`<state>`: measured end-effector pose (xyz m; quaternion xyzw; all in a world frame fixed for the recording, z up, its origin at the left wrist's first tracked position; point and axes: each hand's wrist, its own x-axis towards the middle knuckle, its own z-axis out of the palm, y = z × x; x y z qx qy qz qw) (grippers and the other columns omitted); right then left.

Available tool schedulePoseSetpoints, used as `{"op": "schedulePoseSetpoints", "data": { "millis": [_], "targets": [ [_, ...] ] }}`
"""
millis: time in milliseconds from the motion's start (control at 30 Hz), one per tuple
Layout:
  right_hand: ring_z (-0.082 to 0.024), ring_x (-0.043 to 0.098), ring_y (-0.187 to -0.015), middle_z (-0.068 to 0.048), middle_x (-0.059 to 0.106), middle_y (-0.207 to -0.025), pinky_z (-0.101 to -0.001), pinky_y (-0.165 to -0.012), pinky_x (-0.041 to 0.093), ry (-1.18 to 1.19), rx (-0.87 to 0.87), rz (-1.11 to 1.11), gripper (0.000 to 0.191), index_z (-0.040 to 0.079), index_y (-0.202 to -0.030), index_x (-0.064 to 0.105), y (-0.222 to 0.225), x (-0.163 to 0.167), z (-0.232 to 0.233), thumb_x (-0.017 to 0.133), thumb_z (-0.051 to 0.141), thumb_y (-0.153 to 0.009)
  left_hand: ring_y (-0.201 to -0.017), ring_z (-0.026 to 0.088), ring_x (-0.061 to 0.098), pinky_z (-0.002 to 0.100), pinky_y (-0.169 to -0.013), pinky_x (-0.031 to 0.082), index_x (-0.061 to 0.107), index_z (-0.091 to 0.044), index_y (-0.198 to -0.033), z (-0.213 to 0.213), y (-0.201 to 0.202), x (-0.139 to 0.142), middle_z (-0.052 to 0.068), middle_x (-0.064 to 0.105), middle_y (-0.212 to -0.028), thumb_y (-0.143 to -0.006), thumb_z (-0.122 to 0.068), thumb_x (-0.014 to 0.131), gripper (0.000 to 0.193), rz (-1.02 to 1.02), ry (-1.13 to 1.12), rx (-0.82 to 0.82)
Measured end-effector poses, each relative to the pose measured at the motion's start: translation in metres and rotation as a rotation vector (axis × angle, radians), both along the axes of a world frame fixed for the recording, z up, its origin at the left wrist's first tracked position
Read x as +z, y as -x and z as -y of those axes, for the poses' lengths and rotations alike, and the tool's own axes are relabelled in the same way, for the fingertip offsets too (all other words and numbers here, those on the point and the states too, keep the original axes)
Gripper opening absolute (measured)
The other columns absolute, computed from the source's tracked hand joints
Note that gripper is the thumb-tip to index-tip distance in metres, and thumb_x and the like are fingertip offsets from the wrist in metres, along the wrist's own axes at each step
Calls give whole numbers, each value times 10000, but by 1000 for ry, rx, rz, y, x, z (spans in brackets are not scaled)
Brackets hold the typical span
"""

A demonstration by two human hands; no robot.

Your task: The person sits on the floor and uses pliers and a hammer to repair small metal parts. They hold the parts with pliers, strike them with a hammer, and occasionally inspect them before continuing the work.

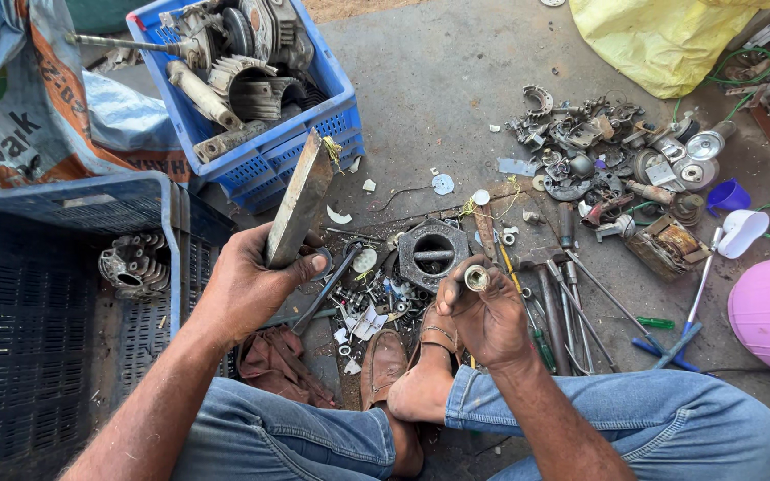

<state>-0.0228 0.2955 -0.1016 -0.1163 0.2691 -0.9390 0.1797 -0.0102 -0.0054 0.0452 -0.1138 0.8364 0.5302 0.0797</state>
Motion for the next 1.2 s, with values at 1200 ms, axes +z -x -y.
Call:
{"op": "schedulePoseSetpoints", "data": {
  "millis": [1200],
  "targets": [
    [-457, 706, -899, -274, 732, -904, -545, -782, 540, -1823, -196, 45, 614, 60, -1094, 784, 88, -185, -69, 565, 617, -962, -857, 81, 643, 288, -772, 558, 760, -31, -1053, -11, 4, 34, 16, 775, -922, -811, -148, 818, 275, -162, -63, -93]
  ]
}}
